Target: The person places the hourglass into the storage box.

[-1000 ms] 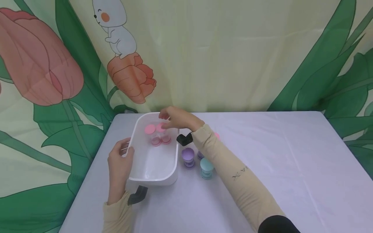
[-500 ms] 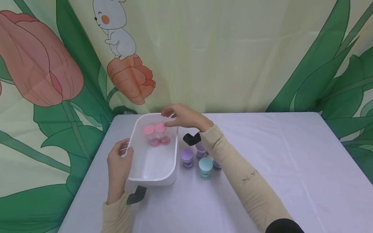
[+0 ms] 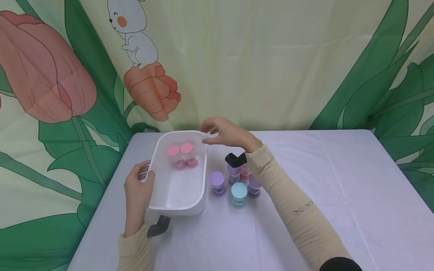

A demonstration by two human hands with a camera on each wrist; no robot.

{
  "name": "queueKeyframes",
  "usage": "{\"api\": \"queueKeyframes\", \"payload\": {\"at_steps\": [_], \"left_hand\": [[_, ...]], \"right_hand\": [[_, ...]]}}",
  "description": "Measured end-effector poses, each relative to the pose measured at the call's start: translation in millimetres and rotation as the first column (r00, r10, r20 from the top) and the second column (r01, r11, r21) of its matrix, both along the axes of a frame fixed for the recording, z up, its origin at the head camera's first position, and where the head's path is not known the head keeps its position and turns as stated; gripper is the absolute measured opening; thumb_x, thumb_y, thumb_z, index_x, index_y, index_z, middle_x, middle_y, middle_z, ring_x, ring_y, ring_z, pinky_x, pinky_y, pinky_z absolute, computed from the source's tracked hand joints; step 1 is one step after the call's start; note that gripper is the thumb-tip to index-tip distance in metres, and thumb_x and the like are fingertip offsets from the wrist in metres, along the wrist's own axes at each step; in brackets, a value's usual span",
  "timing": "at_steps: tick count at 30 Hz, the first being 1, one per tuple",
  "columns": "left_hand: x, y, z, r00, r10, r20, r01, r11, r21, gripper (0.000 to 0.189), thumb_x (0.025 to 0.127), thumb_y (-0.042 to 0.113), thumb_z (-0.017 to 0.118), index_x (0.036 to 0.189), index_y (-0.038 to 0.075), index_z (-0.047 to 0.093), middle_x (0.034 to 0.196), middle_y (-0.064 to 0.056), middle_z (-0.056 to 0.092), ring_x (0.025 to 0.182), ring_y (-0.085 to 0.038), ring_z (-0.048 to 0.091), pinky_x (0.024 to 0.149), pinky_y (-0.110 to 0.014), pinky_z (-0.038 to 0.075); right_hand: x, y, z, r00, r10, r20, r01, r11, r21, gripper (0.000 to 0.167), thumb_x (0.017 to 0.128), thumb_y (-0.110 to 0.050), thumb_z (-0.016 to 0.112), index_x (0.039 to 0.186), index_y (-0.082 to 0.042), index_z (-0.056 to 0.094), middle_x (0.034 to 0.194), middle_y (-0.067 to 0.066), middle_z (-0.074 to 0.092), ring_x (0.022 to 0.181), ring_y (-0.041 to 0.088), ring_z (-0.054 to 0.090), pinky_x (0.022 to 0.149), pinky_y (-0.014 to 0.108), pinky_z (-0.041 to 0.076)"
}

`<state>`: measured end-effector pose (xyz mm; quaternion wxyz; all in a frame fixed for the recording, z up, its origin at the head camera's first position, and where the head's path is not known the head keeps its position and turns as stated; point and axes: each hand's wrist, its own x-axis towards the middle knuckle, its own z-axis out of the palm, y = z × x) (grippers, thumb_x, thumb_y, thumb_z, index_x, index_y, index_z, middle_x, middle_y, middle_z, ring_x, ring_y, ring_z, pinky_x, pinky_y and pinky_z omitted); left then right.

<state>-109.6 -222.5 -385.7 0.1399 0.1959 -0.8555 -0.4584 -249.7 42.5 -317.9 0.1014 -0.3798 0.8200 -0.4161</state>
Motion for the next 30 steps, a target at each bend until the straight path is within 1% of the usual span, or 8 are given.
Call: {"api": "queueKeyframes", "payload": {"at_steps": [4,8,14,16,19,21,26,30], "left_hand": [[0.5,1.2,2.2,1.000,0.004,-0.003,-0.004,1.000,0.002,0.039,0.098,0.018,0.050,0.135,0.011,0.058,0.127,-0.016,0.064,0.111,-0.032,0.062,0.082,-0.053,0.059],[0.9,1.8,3.5,1.000,0.004,-0.001,-0.004,1.000,0.009,0.039,0.098,0.018,0.050,0.135,0.012,0.058,0.128,-0.016,0.063,0.111,-0.033,0.062,0.081,-0.053,0.059],[1.1,1.8,2.1,1.000,0.001,0.006,-0.001,1.000,0.013,0.039,0.098,0.018,0.050,0.136,0.012,0.058,0.128,-0.016,0.063,0.112,-0.033,0.062,0.082,-0.053,0.059],[1.0,2.0,1.6,1.000,0.000,0.004,0.000,1.000,0.010,0.039,0.098,0.018,0.050,0.136,0.012,0.058,0.128,-0.016,0.063,0.113,-0.033,0.062,0.082,-0.053,0.059],[0.9,2.2,1.3,1.000,-0.001,0.002,0.001,1.000,0.007,0.039,0.098,0.018,0.050,0.136,0.012,0.058,0.128,-0.016,0.063,0.112,-0.033,0.062,0.082,-0.054,0.058],[1.0,2.3,1.4,1.000,0.001,0.001,-0.001,1.000,0.002,0.039,0.098,0.018,0.051,0.136,0.012,0.058,0.128,-0.016,0.063,0.112,-0.034,0.062,0.082,-0.054,0.058],[1.0,2.7,1.3,1.000,0.003,-0.002,-0.003,1.000,-0.004,0.039,0.098,0.018,0.050,0.136,0.011,0.058,0.128,-0.017,0.063,0.112,-0.034,0.062,0.083,-0.055,0.058],[1.1,3.4,2.0,1.000,0.003,0.002,-0.003,1.000,-0.006,0.039,0.098,0.018,0.050,0.136,0.011,0.058,0.128,-0.018,0.063,0.113,-0.035,0.061,0.084,-0.056,0.057]], "right_hand": [[0.3,9,0.8,1.000,-0.008,0.019,0.008,1.000,-0.024,0.037,0.088,-0.006,0.071,0.120,0.008,0.061,0.122,0.024,0.063,0.117,0.036,0.059,0.103,0.044,0.050],[1.3,18,0.3,0.999,-0.021,0.027,0.022,0.999,-0.027,0.037,0.087,-0.006,0.071,0.121,0.007,0.061,0.122,0.022,0.063,0.117,0.035,0.059,0.103,0.044,0.050],[1.9,32,-4.0,0.999,-0.037,0.021,0.038,0.999,-0.014,0.037,0.088,-0.007,0.071,0.121,0.005,0.061,0.124,0.023,0.063,0.117,0.035,0.059,0.103,0.045,0.050],[2.7,37,-5.2,0.999,-0.046,0.018,0.046,0.999,-0.016,0.036,0.088,-0.007,0.071,0.121,0.005,0.062,0.123,0.021,0.063,0.117,0.036,0.059,0.102,0.045,0.050],[4.2,43,-7.4,0.998,-0.059,0.006,0.059,0.998,-0.020,0.035,0.088,-0.008,0.071,0.120,0.003,0.062,0.121,0.017,0.065,0.116,0.032,0.060,0.102,0.045,0.050],[5.4,48,-8.9,0.998,-0.065,0.004,0.065,0.997,-0.027,0.035,0.088,-0.008,0.072,0.119,0.003,0.063,0.119,0.015,0.065,0.115,0.033,0.060,0.101,0.045,0.051],[8.5,56,-12.5,0.998,-0.068,0.007,0.069,0.997,-0.044,0.034,0.087,-0.007,0.072,0.118,0.003,0.063,0.117,0.015,0.065,0.113,0.032,0.061,0.100,0.045,0.052],[10.8,62,-15.1,0.998,-0.067,0.004,0.067,0.997,-0.041,0.033,0.087,-0.008,0.073,0.117,0.002,0.064,0.117,0.014,0.066,0.111,0.027,0.063,0.098,0.043,0.053]]}}
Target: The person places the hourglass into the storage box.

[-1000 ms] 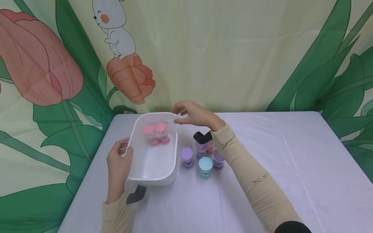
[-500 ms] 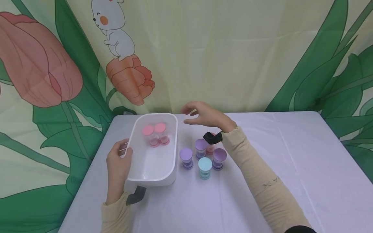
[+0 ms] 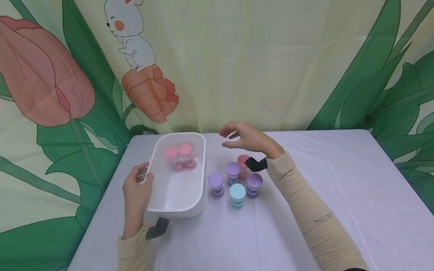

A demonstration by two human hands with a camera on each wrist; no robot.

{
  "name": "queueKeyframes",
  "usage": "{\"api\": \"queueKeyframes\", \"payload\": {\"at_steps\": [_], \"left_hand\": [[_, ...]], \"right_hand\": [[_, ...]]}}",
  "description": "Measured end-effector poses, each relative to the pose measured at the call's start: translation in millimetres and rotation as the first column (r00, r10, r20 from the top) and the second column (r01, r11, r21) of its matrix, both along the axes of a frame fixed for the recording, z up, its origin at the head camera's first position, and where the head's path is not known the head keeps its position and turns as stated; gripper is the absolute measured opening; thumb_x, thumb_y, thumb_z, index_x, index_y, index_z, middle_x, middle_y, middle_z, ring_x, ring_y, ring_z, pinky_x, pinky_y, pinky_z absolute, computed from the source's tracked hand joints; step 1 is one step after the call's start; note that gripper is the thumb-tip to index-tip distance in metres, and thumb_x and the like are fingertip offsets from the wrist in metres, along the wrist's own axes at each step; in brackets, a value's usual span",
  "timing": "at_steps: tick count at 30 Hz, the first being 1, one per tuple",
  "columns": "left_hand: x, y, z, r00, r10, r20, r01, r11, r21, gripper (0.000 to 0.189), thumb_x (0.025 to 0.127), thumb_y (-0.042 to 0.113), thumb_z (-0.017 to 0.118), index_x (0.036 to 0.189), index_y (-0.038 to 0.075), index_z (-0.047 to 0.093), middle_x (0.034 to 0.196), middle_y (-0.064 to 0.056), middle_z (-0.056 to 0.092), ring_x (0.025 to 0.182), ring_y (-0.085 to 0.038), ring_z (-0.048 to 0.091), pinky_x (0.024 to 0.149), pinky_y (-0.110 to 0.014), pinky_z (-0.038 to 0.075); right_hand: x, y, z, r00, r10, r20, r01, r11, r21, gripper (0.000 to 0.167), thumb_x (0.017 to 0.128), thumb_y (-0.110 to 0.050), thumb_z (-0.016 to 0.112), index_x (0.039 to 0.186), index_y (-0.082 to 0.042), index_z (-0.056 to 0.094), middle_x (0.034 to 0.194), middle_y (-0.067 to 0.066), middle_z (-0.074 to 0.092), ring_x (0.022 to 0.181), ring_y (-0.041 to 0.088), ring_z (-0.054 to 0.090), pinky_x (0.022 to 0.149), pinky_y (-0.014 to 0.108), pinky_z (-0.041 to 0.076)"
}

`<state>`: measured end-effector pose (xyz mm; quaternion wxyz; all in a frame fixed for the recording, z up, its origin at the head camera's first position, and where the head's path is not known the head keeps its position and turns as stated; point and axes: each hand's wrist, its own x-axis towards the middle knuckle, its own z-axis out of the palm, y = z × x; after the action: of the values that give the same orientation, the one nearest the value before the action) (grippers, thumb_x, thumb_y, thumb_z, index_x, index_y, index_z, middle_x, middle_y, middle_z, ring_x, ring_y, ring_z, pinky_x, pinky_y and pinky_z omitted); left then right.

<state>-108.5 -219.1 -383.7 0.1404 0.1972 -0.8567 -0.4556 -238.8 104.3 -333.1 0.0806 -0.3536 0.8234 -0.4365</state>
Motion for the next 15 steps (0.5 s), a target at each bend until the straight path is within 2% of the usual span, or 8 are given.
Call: {"api": "queueKeyframes", "payload": {"at_steps": [6,15], "left_hand": [[0.2,0.8,0.5,1.000,0.001,0.001,-0.001,1.000,-0.002,0.040,0.098,0.018,0.050,0.136,0.010,0.057,0.128,-0.018,0.063,0.114,-0.035,0.061,0.084,-0.056,0.057],[1.8,0.3,0.7,1.000,-0.007,0.004,0.007,1.000,0.002,0.040,0.099,0.018,0.049,0.137,0.010,0.057,0.129,-0.018,0.062,0.113,-0.036,0.061,0.084,-0.054,0.058]], "right_hand": [[2.4,9,-6.7,1.000,-0.001,0.022,0.002,1.000,-0.006,0.033,0.087,-0.007,0.073,0.118,0.000,0.065,0.118,0.012,0.067,0.111,0.024,0.063,0.099,0.039,0.053],[5.7,25,-18.9,0.999,0.007,0.040,-0.006,1.000,-0.028,0.032,0.086,-0.006,0.074,0.117,0.000,0.065,0.116,0.013,0.067,0.110,0.025,0.064,0.100,0.046,0.052]]}}
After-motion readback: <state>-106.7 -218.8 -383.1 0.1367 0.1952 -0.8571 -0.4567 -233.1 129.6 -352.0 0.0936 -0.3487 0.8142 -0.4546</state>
